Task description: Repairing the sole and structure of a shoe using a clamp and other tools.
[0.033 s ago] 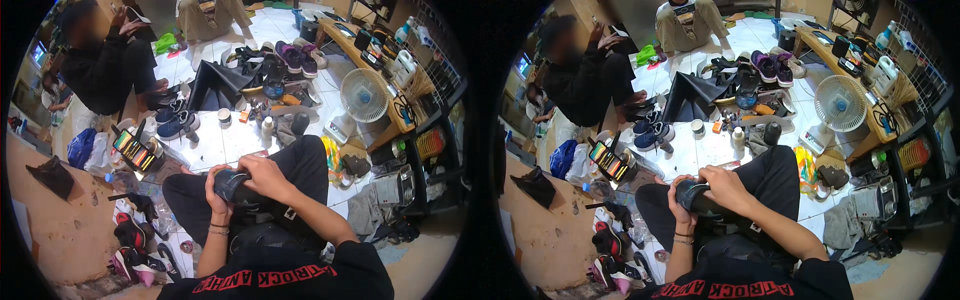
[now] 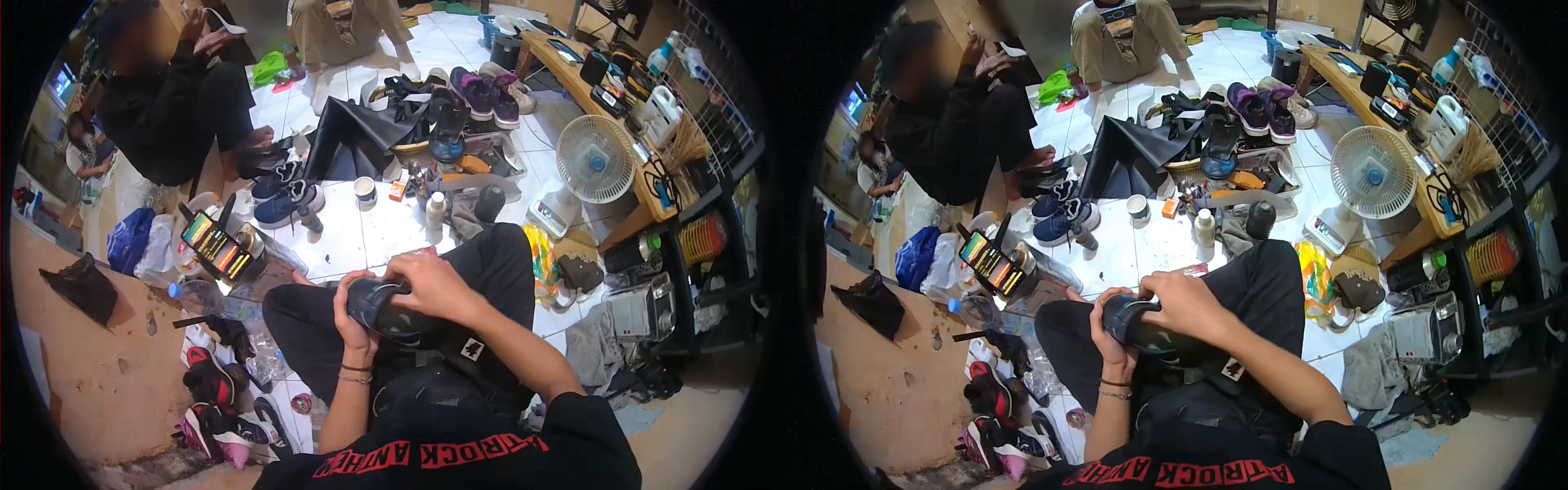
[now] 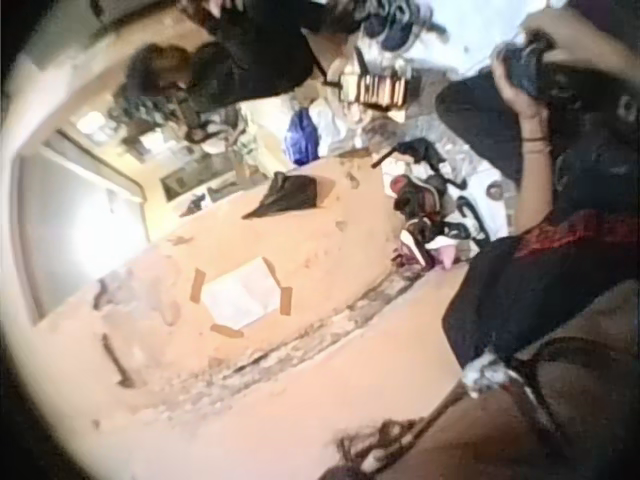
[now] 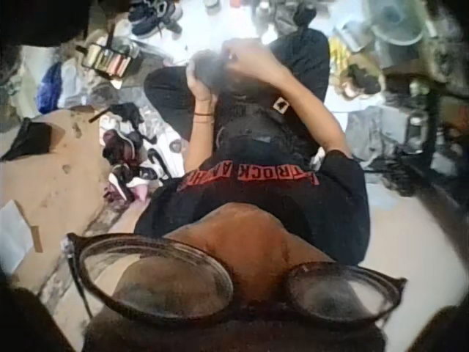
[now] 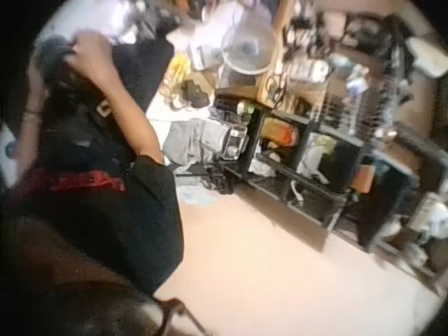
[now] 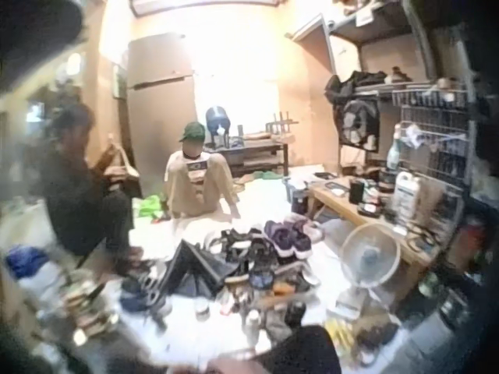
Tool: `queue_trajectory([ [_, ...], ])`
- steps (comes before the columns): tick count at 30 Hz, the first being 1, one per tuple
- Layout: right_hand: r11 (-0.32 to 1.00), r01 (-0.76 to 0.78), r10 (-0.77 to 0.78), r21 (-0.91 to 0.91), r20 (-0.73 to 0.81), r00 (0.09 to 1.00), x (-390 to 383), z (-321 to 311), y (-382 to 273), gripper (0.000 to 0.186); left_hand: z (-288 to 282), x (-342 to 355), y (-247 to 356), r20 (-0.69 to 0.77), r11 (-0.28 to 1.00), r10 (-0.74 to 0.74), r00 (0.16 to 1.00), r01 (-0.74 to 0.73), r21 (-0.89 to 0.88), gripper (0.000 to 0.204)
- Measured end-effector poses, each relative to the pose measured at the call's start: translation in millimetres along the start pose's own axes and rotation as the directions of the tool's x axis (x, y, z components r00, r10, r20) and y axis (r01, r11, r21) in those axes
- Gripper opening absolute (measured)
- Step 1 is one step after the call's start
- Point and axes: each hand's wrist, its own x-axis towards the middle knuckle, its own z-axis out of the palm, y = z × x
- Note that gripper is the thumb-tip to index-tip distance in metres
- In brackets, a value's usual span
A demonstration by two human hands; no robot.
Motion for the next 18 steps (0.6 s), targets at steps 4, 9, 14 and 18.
queue_trajectory([
  [4,0.928,-0.140,0.156,0.345,-0.020,0.987,44.0,-41.3,85.2,0.045,-34.2,21.5,-15.9,-0.132,0.983,-0.133,0.982,0.114,-0.141,0.045],
  [9,0.927,-0.364,0.279,-0.092,-0.480,0.832,153.8,-104.6,235.9,0.073,-65.7,31.3,-31.4,-0.088,0.938,-0.245,0.965,0.214,-0.271,0.045],
  [14,0.659,-0.718,0.581,-0.224,-0.454,0.676,258.5,-117.6,318.9,0.106,-64.3,45.4,-41.8,-0.083,0.930,-0.277,0.957,0.246,-0.274,0.045],
  [18,0.549,-0.792,0.696,-0.266,-0.379,0.610,287.1,-100.0,349.6,0.103,-55.1,56.1,-43.3,-0.112,0.937,-0.292,0.950,0.260,-0.234,0.046],
])
